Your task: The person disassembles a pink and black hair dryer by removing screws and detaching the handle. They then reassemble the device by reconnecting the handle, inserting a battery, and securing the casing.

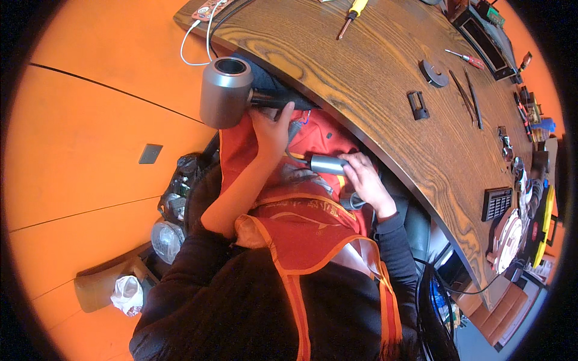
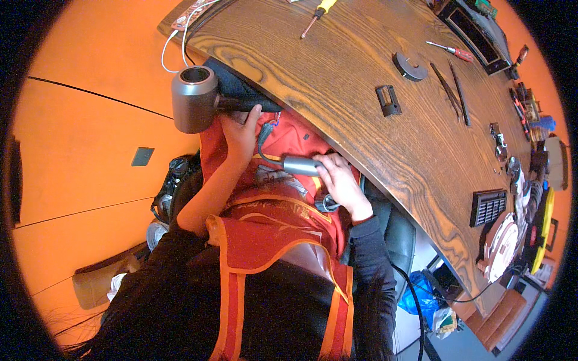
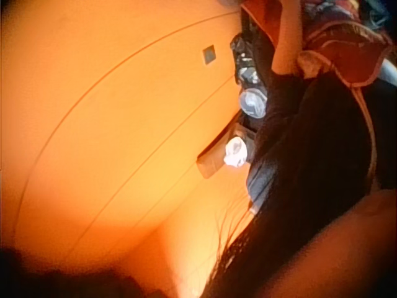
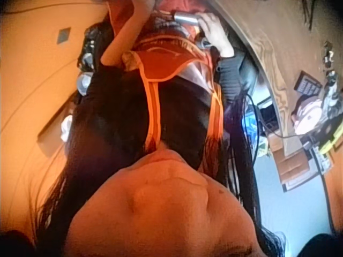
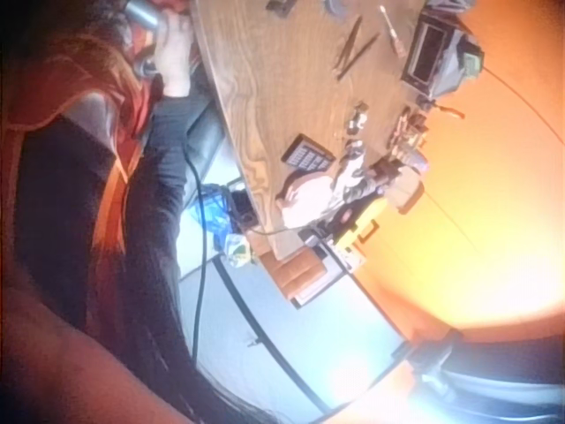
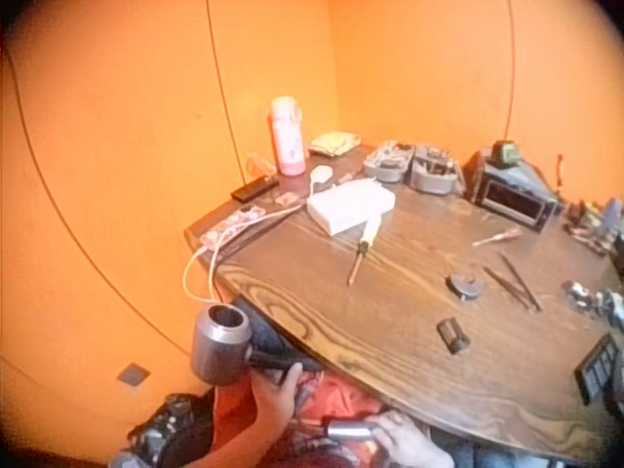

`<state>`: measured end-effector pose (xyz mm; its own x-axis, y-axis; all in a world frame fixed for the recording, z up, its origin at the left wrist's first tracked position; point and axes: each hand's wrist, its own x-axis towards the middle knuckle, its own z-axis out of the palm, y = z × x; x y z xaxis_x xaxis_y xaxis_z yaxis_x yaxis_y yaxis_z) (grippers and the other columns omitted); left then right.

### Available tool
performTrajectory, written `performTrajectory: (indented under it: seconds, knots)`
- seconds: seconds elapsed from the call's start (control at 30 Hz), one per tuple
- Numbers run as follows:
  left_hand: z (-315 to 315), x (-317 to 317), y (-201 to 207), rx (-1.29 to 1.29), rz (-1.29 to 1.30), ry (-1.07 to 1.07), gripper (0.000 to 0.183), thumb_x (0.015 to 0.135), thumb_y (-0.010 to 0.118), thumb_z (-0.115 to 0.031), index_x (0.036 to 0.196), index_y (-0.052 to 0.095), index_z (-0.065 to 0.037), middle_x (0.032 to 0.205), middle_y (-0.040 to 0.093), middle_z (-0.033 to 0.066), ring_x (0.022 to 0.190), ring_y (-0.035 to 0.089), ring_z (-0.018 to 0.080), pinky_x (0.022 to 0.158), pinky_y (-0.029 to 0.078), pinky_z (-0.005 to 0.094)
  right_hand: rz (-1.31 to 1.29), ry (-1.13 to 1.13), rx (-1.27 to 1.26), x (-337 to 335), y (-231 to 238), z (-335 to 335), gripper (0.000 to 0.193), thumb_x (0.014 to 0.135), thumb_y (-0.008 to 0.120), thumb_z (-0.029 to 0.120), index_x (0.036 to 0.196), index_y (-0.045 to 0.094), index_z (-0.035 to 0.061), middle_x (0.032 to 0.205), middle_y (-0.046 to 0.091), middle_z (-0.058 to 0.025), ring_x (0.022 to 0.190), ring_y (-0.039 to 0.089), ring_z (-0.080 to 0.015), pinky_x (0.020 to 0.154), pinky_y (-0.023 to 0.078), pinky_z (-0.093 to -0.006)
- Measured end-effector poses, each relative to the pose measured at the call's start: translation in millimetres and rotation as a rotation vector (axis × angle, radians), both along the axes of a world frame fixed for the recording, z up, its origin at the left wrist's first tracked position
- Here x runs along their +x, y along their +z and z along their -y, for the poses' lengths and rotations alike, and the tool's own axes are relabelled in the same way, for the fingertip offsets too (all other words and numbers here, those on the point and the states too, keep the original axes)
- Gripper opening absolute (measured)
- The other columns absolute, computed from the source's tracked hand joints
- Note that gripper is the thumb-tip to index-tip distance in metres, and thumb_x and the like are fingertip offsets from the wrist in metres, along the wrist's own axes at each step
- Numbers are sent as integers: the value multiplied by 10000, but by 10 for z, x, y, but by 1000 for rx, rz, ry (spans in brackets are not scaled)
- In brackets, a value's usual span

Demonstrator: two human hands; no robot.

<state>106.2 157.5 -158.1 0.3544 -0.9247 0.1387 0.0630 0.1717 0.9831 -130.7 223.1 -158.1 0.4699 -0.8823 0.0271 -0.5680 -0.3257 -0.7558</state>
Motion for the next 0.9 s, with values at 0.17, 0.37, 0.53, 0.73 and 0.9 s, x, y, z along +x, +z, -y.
performTrajectory:
  seconds: [0.17,0.37,0.53,0.73,0.9]
  knots:
    - [-8,-18,-7,-21,-100,-12,497,782,624,18,1111,253,41,1059,542,161,968,564,185,873,431,278,-185,-189,-21,55,-184,246,250,897,458,176,1107,526,59,978,585,-205,919,581,-342,780,456,-387]
    - [-14,-28,57,-74,-20,26,493,778,617,37,1113,255,30,1063,535,159,977,561,181,864,437,274,-261,17,-104,218,-706,631,412,767,594,32,1171,525,74,1075,562,-195,1032,516,-333,888,405,-380]
    - [-28,-27,64,-61,-54,7,481,771,615,52,1108,273,30,1064,534,149,979,555,175,872,426,273,117,-306,176,401,-1060,862,169,767,535,86,921,589,42,841,570,-123,827,540,-258,736,440,-339]
    - [-86,2,120,7,-65,-11,402,768,635,1,1065,367,30,1015,552,111,938,553,171,844,425,285,-82,-250,25,395,-704,824,246,748,510,226,899,630,73,922,610,-138,879,566,-294,780,432,-397]
    - [-412,149,316,67,151,74,328,775,643,-37,1031,447,24,962,561,84,901,546,166,826,429,286,-208,202,-70,392,-39,435,141,717,604,101,822,597,7,807,573,-151,781,565,-315,698,460,-383]
